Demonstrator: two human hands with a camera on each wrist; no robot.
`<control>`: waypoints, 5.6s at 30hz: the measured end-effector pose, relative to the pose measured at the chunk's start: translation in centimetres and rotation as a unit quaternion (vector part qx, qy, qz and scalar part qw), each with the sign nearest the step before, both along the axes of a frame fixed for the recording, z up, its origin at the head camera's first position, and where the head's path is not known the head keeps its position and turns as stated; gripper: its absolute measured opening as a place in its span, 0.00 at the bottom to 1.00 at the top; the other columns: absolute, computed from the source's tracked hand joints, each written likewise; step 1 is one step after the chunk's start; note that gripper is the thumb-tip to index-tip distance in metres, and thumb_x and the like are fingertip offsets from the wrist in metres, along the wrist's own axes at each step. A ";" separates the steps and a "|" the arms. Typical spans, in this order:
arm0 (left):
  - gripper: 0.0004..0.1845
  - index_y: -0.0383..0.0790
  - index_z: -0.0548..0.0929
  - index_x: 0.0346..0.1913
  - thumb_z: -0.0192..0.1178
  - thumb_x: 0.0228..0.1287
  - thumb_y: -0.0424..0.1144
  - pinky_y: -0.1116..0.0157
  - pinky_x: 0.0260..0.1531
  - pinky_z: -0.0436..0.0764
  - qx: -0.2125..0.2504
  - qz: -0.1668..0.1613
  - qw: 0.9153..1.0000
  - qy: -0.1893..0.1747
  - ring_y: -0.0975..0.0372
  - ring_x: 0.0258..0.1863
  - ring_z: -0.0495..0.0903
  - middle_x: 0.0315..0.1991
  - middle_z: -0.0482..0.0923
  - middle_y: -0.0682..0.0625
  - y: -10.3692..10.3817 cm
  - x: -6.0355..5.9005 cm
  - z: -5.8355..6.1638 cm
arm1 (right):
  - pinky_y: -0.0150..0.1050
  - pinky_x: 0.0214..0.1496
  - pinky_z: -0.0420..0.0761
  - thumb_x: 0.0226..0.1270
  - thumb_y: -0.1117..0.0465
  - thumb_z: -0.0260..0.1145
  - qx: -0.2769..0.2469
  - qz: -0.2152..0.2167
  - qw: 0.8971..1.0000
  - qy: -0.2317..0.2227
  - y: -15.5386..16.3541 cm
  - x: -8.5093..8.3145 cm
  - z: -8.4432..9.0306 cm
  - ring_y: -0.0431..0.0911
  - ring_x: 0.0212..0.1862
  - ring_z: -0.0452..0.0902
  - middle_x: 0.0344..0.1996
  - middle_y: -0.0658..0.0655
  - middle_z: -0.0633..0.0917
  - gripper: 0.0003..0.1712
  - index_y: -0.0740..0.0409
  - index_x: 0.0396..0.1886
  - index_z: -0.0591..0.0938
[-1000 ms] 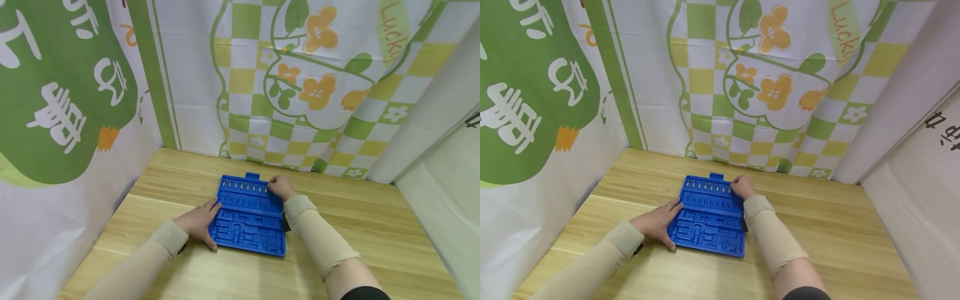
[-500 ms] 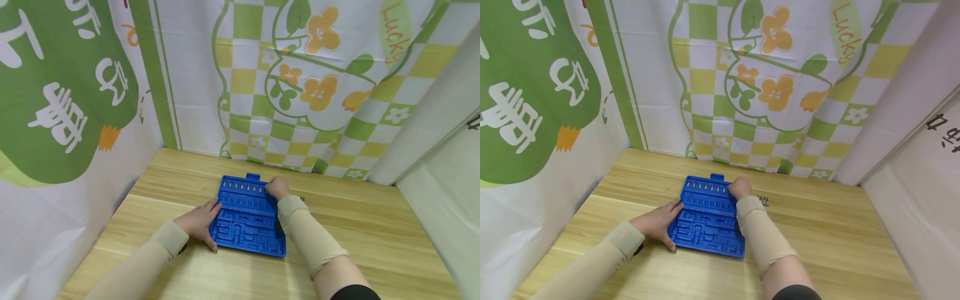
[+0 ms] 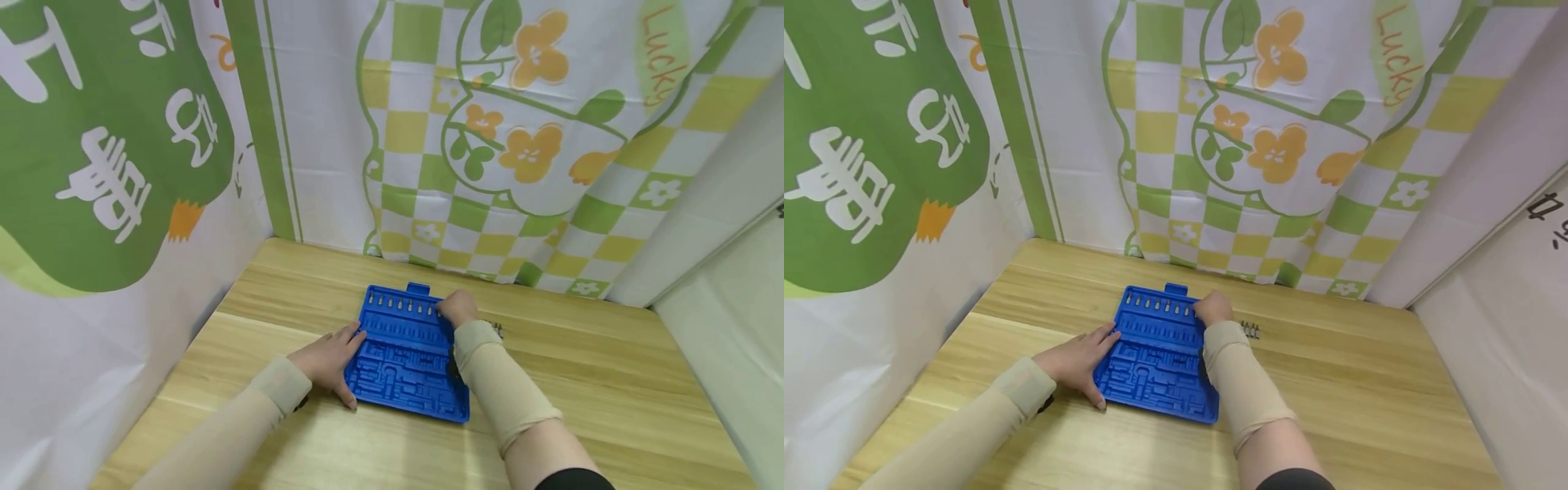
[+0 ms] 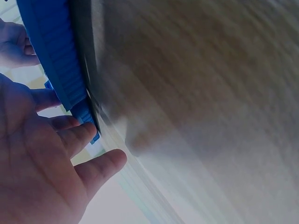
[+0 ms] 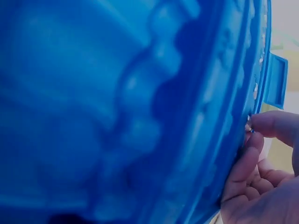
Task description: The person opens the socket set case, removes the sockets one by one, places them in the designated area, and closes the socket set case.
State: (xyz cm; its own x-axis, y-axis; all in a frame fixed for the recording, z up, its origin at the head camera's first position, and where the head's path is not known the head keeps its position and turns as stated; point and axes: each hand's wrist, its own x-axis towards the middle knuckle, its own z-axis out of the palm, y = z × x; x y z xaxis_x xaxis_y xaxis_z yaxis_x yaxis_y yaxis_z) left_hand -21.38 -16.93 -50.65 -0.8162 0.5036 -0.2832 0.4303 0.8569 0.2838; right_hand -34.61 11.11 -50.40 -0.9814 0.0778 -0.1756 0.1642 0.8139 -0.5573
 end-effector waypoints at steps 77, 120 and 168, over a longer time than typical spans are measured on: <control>0.76 0.33 0.48 0.83 0.82 0.38 0.66 0.44 0.75 0.56 0.044 0.012 0.998 -0.036 0.44 0.81 0.44 0.83 0.38 0.35 0.0 -0.3 -0.1 | 0.51 0.45 0.78 0.69 0.64 0.54 0.005 0.062 0.998 -0.030 14.8 2.0 0.0 0.57 0.40 0.77 0.35 0.64 0.84 0.13 0.67 0.34 0.83; 0.75 0.32 0.52 0.82 0.83 0.38 0.66 0.45 0.74 0.59 0.037 0.010 0.999 -0.023 0.43 0.80 0.50 0.82 0.43 0.34 0.2 0.6 0.1 | 0.41 0.36 0.74 0.68 0.63 0.60 -0.020 0.113 0.993 0.017 1.5 -0.1 1.7 0.47 0.30 0.72 0.25 0.53 0.78 0.10 0.65 0.32 0.84; 0.75 0.36 0.51 0.83 0.83 0.37 0.66 0.46 0.75 0.57 0.026 0.021 0.999 -0.023 0.45 0.81 0.47 0.83 0.41 0.38 0.2 0.1 0.1 | 0.50 0.50 0.80 0.73 0.62 0.66 -0.167 -0.057 0.984 -0.009 -1.5 0.4 -0.1 0.54 0.48 0.77 0.48 0.64 0.82 0.12 0.65 0.50 0.81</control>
State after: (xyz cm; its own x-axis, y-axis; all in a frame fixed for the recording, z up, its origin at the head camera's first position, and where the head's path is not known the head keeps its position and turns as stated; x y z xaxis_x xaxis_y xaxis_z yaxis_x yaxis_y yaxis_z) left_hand -21.27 -16.75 -50.53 -0.8242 0.4838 -0.2944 0.3791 0.8575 0.3477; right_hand -34.18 9.60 -50.51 -0.9661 0.1215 -0.2279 0.2563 0.5615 -0.7868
